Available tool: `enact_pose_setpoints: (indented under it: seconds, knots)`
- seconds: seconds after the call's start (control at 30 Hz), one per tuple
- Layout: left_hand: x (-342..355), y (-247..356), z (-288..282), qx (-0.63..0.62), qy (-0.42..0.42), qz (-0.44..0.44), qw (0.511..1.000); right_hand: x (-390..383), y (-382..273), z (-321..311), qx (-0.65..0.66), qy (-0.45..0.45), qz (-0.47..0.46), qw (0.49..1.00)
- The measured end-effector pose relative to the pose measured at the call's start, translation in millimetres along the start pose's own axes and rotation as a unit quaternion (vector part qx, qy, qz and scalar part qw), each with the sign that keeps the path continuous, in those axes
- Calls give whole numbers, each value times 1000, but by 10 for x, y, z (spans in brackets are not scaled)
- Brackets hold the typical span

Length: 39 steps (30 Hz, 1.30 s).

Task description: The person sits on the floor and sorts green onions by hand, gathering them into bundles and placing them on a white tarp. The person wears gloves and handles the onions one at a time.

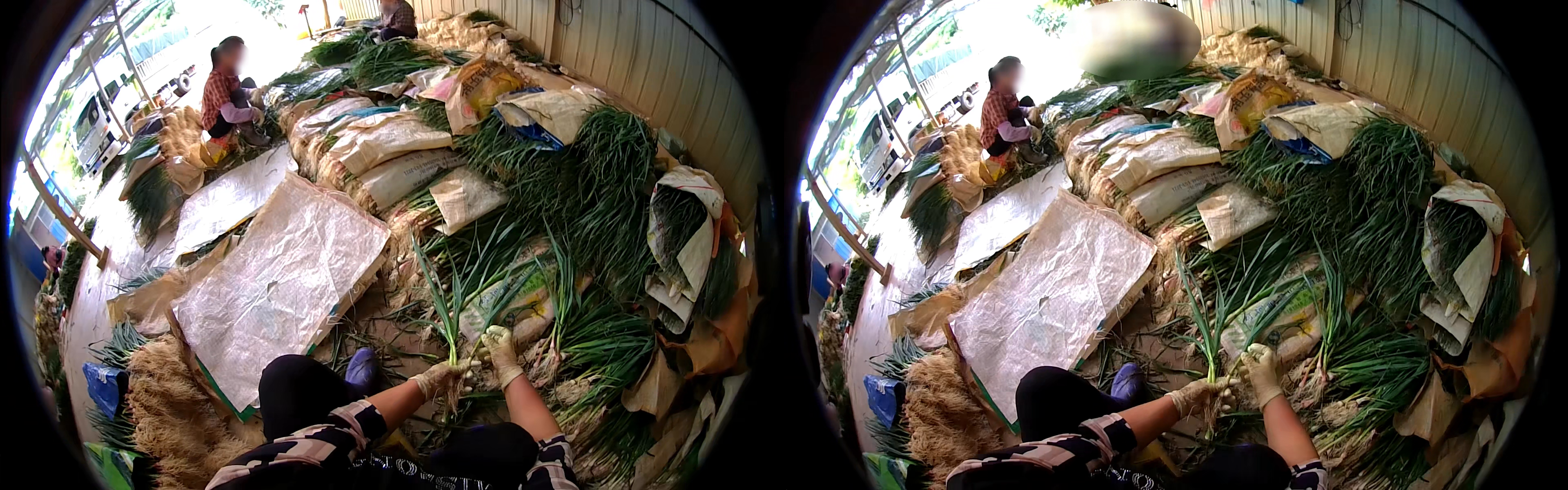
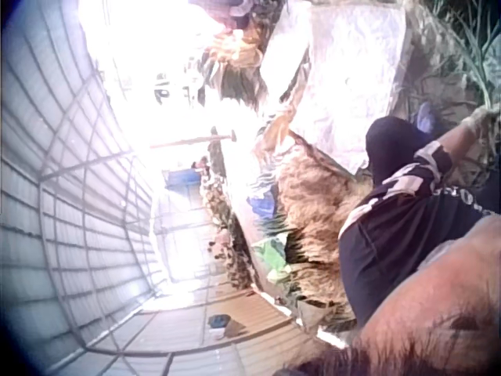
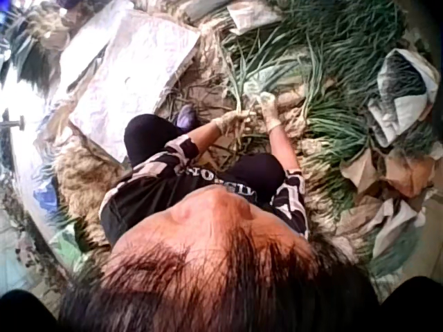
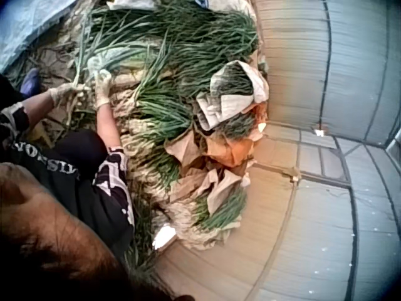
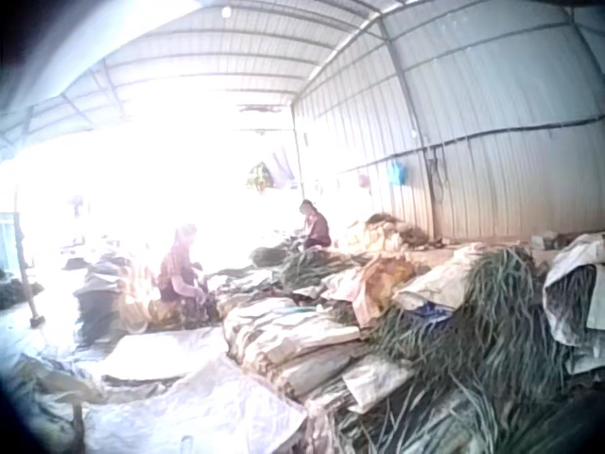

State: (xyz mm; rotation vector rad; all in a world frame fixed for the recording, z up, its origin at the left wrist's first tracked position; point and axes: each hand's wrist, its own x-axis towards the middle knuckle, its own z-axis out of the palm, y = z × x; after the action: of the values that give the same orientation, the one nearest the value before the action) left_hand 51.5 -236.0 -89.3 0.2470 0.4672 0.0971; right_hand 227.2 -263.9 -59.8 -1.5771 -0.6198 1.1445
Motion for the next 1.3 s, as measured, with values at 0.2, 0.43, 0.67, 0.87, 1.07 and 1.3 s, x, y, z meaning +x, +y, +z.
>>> enact_pose_setpoints:
  seconds: [0.2, 0.43, 0.67, 0.87, 1.07, 1.3]
  knots:
    - [141, -8, 275, 13, -31, 53, 998, -89, 75, -219, 102, 165, -184, 964]
    - [90, -71, 447, 11, 18, 68, 997, -437, -125, -194, -129, -117, 17, 985]
    - [61, -172, 546, 160, 76, 34, 984, -265, 223, -1061, -83, 239, -215, 943]
    - [0, 182, 864, 137, 11, 169, 976, -559, 887, -1018, -338, -171, -88, 921]
    - [16, 554, 969, 107, -16, 254, 961, -730, -383, -1128, -138, 295, 44, 944]
    - [304, 22, 527, 10, 37, 83, 996, 157, -191, -1552, -407, 208, 67, 887]
